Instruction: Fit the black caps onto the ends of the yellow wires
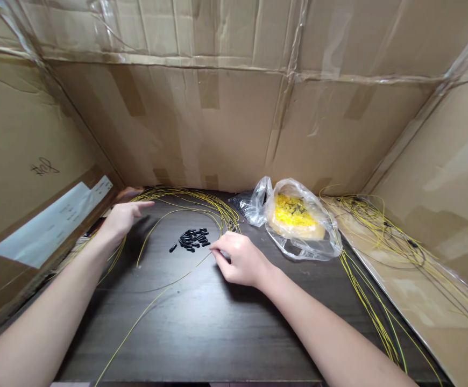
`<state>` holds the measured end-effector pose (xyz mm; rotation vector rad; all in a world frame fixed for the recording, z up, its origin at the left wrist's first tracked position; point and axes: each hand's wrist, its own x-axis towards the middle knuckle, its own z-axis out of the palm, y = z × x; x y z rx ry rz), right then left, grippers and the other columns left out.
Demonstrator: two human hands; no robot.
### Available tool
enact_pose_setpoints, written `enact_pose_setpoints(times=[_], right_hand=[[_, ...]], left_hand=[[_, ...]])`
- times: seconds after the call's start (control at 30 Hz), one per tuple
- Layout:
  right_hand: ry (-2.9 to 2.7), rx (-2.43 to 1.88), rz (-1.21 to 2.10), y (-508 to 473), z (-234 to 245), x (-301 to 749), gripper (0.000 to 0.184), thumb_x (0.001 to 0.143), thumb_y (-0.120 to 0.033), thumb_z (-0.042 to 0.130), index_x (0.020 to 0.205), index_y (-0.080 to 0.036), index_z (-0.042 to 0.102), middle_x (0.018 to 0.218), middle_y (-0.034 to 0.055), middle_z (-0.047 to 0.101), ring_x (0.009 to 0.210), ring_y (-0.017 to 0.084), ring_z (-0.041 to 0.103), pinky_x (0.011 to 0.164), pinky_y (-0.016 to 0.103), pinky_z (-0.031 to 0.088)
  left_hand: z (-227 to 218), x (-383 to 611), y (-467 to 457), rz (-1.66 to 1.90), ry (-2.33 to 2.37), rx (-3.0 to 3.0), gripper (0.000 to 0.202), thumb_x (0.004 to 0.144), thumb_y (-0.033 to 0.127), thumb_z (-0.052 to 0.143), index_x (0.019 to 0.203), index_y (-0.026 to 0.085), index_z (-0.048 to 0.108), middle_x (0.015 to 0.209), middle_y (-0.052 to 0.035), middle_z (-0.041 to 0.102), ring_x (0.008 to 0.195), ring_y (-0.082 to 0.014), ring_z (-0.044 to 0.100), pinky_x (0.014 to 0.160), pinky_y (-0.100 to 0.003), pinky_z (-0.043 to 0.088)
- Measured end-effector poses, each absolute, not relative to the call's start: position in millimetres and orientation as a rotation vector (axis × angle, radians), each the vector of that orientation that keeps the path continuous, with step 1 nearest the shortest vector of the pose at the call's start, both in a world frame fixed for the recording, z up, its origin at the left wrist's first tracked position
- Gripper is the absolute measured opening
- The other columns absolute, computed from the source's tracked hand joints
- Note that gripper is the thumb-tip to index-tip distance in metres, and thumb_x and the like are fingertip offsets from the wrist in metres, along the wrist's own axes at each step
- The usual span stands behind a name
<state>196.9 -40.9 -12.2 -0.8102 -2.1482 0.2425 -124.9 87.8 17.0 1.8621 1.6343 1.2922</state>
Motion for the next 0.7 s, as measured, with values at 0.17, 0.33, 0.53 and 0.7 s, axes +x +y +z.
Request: enact_pose_setpoints(times=[0.17,0.33,0.53,0.7], right_hand=[[-1.948,-0.989,0.411,-44.1,-7.4,190.3,0.016,0.088,-0.015,0.057,0.092,-0.018,0.073,0.084,0.0056,0.074,0.076,0.017,0.066,0.073,0.03,0.051],[-1.882,-1.017,0.477,-47.0,-4.1,184.1,0.016,0.089,-0.017,0.058,0.088,-0.019,0.073,0.083,0.0048,0.074,0.077,0.017,0.068,0.074,0.029,0.051],[-1.841,-1.003,0.488,-44.1,-10.1,183.2,0.014,0.087,-0.019,0.061,0.091,-0.02,0.074,0.084,0.0045,0.074,0.077,0.017,0.068,0.074,0.03,0.052],[-1.707,-1.013,0.718,-44.0,-11.7,180.1,0.02,0.089,-0.024,0.059,0.104,-0.021,0.072,0.096,0.0062,0.074,0.088,0.019,0.07,0.081,0.033,0.053]], left_hand=[[35.9,-101.0,64.0,1.511,1.539,1.652,0.022,0.071,0.028,0.057,0.075,0.023,0.077,0.075,-0.0043,0.072,0.068,-0.0201,0.061,0.062,-0.031,0.05],[41.3,-48.4,20.4,0.815,1.096,1.643,0.027,0.074,0.039,0.068,0.085,0.016,0.077,0.069,-0.0047,0.066,0.044,-0.0072,0.035,0.041,-0.023,0.021],[26.6,-17.8,-8.9,0.282,0.884,1.856,0.036,0.078,0.048,0.068,0.068,0.014,0.073,0.056,-0.0008,0.058,0.048,-0.0092,0.038,0.048,-0.024,0.026],[14.6,-8.3,-12.1,0.447,0.872,1.717,0.029,0.075,0.039,0.072,0.061,0.014,0.07,0.057,-0.0006,0.058,0.052,-0.0097,0.042,0.052,-0.024,0.031]])
